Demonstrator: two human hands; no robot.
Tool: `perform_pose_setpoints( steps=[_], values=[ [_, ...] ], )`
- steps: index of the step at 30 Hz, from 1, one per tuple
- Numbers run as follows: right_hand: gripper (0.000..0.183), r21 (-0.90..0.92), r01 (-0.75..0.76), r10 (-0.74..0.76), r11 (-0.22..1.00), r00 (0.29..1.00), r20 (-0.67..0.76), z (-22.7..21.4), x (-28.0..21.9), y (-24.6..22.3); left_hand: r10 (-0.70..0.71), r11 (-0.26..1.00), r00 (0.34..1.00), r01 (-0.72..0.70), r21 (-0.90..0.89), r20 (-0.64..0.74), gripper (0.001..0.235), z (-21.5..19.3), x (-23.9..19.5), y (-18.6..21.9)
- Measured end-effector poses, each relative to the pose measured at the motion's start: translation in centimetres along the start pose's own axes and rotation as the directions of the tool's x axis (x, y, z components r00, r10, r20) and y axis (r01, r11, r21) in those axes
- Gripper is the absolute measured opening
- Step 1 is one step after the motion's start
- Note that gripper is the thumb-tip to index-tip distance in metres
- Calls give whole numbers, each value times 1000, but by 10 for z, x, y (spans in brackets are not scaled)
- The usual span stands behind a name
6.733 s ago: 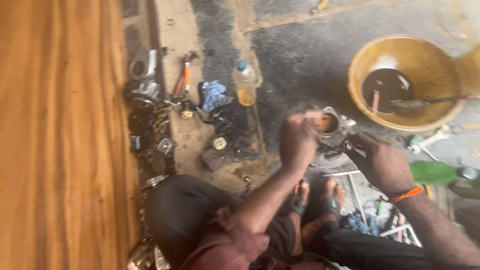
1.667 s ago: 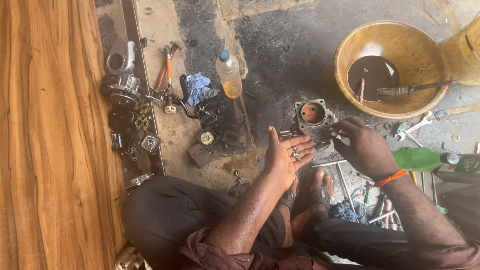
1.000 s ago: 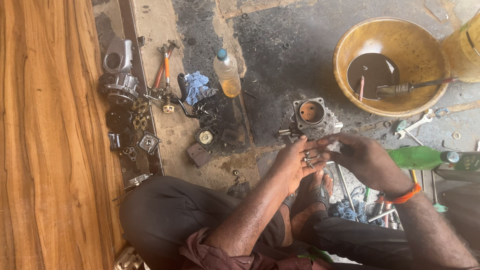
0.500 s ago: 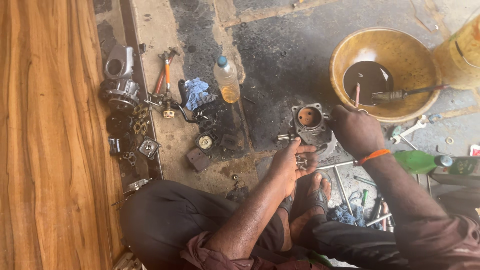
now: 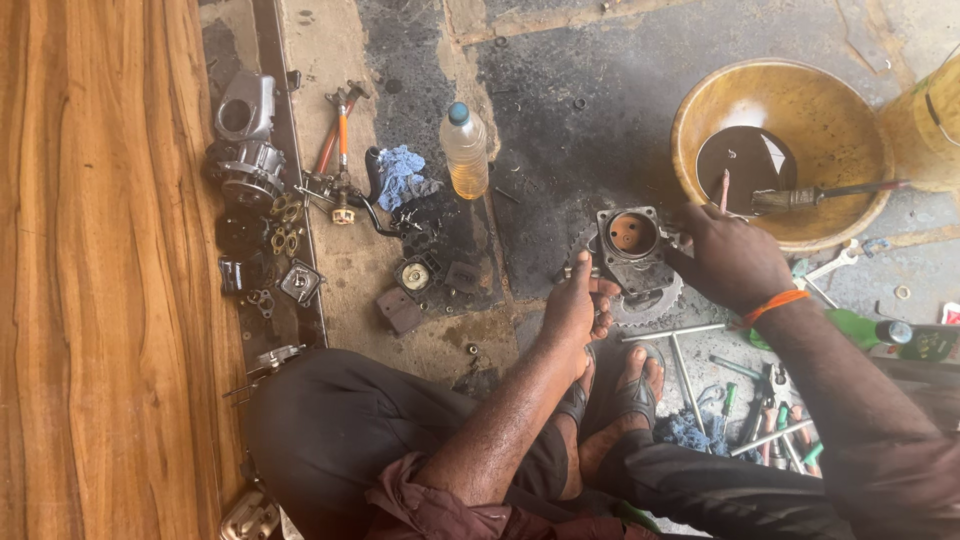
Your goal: The person handles various metal engine components by hand, rinsing them with liquid from different bottles and wiping them over a basin.
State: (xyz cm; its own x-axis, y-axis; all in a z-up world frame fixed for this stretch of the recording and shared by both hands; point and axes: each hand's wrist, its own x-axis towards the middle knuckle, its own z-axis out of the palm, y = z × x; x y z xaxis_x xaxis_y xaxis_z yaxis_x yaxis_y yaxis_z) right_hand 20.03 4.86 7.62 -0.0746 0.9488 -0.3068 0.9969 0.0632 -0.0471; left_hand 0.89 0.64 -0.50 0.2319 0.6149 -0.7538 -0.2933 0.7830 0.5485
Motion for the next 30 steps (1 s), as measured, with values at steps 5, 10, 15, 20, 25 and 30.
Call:
perform_pose_setpoints(
  steps=[5,10,15,20,25,30],
  values=[
    [28,68,111,-99,991,981,-170,12,1,8,18,1000,999,-18,-22,26,64,0,3,-2],
    [36,182,-10,30,983,993,-110,9,3,6,17,999,999,-15,-51,35,65,-1,2,-4],
    [37,238,210,-136,948,946,-294,10,3,4,-1,999,999,3,-48,48,68,-2,4,-6],
    [32,177,-27,45,984,994,-101,16,6,4,5,990,992,13,-139,129,84,-4,11,-10],
    [28,182,56,-20,982,981,-192,13,0,8,21,987,978,13,-157,209,96,-6,7,-12],
    [30,183,-42,65,982,990,-123,12,0,1,5,991,981,21,-132,194,98,-1,3,-4]
  ],
)
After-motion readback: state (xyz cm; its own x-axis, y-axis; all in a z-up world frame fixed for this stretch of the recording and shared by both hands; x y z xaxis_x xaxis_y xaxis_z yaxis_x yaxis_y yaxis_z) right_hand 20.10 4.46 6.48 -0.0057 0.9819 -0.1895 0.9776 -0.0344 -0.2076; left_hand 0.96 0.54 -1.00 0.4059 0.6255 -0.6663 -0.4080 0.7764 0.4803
